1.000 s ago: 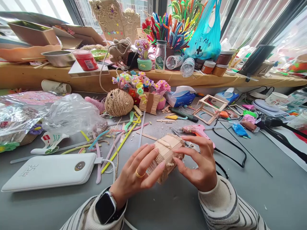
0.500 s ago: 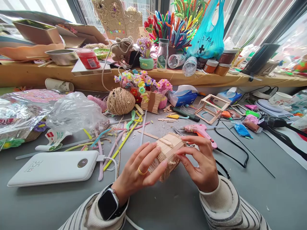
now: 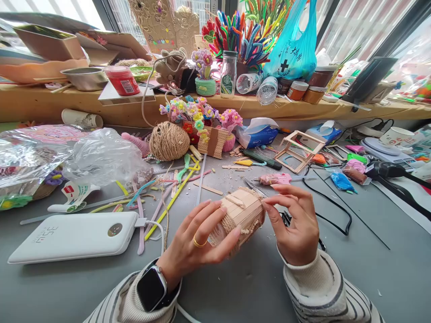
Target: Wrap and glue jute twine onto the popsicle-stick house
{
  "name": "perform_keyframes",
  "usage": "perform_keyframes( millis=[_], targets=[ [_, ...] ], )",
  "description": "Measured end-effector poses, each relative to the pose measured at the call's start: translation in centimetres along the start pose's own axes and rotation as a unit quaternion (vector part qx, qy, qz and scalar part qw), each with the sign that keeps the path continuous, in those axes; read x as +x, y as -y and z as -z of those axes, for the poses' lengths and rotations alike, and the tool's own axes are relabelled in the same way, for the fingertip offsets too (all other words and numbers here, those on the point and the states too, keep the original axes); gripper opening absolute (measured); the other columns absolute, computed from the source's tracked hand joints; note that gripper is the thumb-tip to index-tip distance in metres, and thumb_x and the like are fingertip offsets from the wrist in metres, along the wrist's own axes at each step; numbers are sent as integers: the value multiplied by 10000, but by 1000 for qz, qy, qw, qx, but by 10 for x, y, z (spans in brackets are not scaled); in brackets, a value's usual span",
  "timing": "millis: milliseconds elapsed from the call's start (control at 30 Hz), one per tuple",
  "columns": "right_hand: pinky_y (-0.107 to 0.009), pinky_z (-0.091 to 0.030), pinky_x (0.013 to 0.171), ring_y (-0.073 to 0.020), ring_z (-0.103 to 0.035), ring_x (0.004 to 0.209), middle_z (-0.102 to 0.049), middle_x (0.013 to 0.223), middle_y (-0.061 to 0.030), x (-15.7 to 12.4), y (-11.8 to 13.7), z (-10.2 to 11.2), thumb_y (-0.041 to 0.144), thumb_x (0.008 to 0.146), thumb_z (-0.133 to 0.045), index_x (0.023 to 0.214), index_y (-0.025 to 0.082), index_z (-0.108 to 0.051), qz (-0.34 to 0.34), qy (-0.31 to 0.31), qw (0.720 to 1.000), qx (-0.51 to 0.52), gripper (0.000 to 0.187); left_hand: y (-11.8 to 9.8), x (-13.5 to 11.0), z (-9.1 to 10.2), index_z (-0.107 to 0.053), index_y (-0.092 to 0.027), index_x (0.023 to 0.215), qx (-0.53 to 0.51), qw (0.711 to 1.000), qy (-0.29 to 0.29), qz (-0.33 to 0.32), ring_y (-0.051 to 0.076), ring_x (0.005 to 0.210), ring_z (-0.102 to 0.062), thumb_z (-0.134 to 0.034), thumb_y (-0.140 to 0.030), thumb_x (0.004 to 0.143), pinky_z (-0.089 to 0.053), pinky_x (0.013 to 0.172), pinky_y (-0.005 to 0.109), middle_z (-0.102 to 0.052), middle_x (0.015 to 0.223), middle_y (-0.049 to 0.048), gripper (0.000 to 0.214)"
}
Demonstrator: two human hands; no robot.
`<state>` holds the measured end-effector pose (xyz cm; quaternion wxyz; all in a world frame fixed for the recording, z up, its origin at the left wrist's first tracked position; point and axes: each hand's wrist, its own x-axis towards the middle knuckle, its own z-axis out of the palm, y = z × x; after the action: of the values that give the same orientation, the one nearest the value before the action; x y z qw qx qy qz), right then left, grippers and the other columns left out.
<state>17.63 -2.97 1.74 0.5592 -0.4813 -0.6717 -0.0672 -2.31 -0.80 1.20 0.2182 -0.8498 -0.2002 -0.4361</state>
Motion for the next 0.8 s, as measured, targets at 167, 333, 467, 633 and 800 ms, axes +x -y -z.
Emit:
perform_keyframes(
  millis=[167, 333, 467, 633, 800],
  targets=[
    [-389, -490, 794, -215, -562, 965, -596, 965, -85, 1, -3, 1, 126, 777, -602, 836, 194, -618, -80, -14, 995, 56, 92, 1, -3, 0, -509, -190, 965, -16, 1000, 20, 4, 228, 1048, -537, -580, -102, 750, -562, 804, 399, -458, 1067, 91, 242],
    [-215, -430, 409, -122, -602, 613, -673, 946, -84, 3, 0, 2, 227, 825, -563, 812, 187, -571, -254, 21, 928, 270, 43, 3, -10, -3, -483, -142, 1029, -31, 998, 34, 48, 251, 1039, -540, -609, -183, 753, -554, 809, 411, -455, 1081, 128, 306],
    [-177, -291, 278, -61, -465, 354, -700, 745, -32, 9, 7, 4, 272, 835, -554, 790, 192, -507, -325, 64, 840, 430, 103, 3, -11, -4, -418, -137, 1143, -33, 994, 30, 99, 238, 1018, -556, -677, -246, 708, -545, 808, 377, -474, 1088, 136, 518],
    [-172, -363, 354, -69, -480, 406, -567, 534, 47, 15, 11, 6, 274, 791, -617, 759, 198, -510, -363, 46, 802, 472, 135, 5, -8, -2, -332, -145, 1245, -29, 983, 21, 183, 232, 1004, -546, -749, -381, 634, -523, 811, 355, -494, 1077, 131, 777],
    [-189, -389, 444, -68, -475, 500, -537, 610, 42, 7, 2, 4, 258, 793, -618, 795, 209, -552, -331, 16, 855, 400, 81, 6, -10, -4, -311, -176, 1258, -45, 969, 19, 244, 249, 1043, -518, -772, -390, 595, -497, 860, 396, -484, 1096, 121, 835]
  ],
)
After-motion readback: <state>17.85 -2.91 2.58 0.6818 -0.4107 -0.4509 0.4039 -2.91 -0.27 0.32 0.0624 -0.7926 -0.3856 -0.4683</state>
